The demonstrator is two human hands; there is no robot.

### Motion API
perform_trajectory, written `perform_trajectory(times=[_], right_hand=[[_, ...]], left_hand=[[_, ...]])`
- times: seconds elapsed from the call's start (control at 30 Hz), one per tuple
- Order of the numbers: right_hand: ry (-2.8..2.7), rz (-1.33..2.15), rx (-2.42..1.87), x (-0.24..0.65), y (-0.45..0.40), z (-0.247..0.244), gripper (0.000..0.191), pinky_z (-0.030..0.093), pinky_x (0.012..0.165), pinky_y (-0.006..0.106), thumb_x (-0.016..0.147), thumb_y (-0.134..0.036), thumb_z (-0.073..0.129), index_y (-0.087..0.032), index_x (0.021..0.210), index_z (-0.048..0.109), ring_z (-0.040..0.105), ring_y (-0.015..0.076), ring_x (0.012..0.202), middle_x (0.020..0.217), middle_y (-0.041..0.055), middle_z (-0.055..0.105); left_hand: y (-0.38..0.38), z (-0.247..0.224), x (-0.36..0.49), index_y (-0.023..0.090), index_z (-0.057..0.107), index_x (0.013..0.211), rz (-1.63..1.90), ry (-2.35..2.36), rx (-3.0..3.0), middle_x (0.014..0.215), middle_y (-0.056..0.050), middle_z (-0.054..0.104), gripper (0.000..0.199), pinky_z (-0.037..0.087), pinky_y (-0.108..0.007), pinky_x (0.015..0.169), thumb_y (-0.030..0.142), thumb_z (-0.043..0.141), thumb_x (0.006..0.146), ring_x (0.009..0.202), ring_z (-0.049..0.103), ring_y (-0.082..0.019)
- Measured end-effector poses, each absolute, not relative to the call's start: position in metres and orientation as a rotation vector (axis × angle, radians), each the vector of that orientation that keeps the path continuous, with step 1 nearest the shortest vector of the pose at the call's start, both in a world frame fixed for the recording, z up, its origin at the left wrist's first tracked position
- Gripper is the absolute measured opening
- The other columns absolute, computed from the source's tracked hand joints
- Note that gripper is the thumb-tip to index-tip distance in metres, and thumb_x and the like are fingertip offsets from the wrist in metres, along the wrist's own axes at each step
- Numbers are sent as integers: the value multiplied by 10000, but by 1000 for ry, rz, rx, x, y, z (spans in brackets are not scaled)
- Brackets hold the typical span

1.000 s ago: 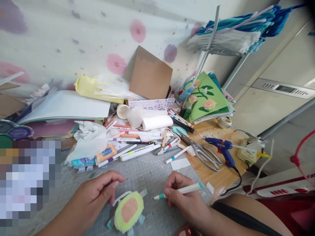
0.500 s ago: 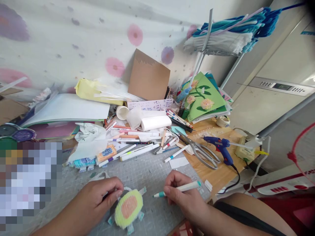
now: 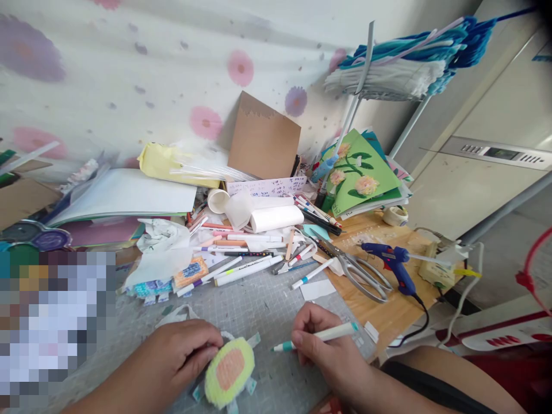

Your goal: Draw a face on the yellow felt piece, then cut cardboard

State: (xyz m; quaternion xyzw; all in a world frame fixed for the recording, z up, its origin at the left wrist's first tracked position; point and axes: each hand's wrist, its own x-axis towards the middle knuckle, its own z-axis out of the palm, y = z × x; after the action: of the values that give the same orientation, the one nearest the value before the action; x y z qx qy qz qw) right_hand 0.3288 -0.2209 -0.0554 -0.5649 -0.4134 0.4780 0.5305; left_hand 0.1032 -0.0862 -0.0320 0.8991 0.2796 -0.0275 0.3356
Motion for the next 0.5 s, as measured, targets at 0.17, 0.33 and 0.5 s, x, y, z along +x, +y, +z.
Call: perform_trajectory(times=[0.17, 0.33, 0.5], right_hand=[[-989, 1129, -1327, 329, -221, -56, 378, 298, 473, 222, 740, -533, 664, -199, 680, 497, 386, 96, 467, 532, -47, 481], [-991, 1127, -1325, 331, -219, -53, 356, 302, 466, 225, 729, -503, 671, -199, 660, 500, 388, 98, 454, 508, -43, 488], [-921, 1160, -1342, 329, -217, -48, 316, 312, 462, 224, 702, -454, 690, -200, 652, 510, 417, 100, 457, 512, -40, 504]], left_hand=[[-85, -33, 102, 257, 705, 923, -61, 680, 2368, 900, -18, 722, 285, 453, -257, 741, 362, 440, 926, 828, 648, -186], [-82, -38, 100, 274, 700, 951, -76, 642, 2389, 920, -7, 720, 278, 462, -255, 745, 357, 434, 935, 843, 651, -180], [-79, -43, 99, 282, 692, 957, -71, 646, 2390, 926, -2, 726, 270, 481, -275, 743, 356, 437, 912, 842, 662, -195]])
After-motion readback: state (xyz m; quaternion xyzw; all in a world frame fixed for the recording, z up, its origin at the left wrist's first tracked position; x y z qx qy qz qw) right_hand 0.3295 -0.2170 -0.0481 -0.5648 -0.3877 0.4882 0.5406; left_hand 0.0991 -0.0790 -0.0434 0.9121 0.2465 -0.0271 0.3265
